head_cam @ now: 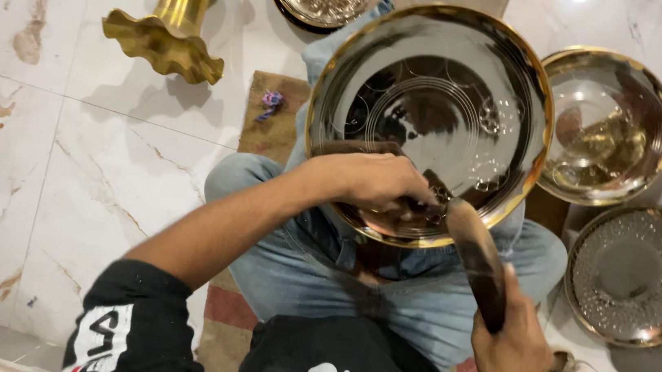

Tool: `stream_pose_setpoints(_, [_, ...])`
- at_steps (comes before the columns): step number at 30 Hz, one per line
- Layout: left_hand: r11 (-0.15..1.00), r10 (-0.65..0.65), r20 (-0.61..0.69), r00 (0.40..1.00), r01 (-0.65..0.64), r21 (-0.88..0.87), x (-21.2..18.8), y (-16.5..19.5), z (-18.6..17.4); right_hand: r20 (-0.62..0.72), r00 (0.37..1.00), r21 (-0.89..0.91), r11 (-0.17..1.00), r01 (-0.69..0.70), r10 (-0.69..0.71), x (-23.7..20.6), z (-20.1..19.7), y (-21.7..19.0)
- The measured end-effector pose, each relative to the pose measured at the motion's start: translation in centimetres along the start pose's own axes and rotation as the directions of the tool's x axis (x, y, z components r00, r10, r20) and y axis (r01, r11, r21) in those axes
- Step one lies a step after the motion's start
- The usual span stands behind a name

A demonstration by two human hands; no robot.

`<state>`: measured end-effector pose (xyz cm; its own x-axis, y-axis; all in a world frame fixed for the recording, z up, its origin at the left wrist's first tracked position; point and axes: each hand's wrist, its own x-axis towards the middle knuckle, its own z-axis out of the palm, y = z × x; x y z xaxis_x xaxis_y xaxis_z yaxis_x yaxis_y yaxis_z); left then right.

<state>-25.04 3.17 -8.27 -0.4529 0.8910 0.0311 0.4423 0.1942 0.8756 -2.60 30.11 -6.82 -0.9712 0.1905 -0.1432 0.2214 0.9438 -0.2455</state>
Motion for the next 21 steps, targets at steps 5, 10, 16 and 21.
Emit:
stream_pose_setpoints(5, [0.985,-0.171,-0.54,0.824,0.153,-0.08,-3.3,1.4,0.8,-0.058,0.995,0.367,0.929,-0.055,0.082,1.7,-1.3,-0.8])
stream_pose_setpoints(10, [0.987,-0.134,-0.627,0.767,0.163,-0.011,-4.2,2.0,1.8,0.052,0.996,0.272,0.959,-0.083,0.071,7.5,-4.7,-2.1])
stream_pose_setpoints(16, [0.978,-0.193,-0.548,0.814,0.202,-0.044,-4.2,1.8,1.2,-0.197,0.979,0.572,0.806,0.152,-0.045,10.2,-9.4,-4.3])
stream_pose_setpoints(21, [0.988,-0.133,-0.559,0.819,0.156,-0.006,-4.1,1.1,1.6,0.176,0.909,-0.111,0.91,0.4,-0.378,12.9,-11.3,-7.3])
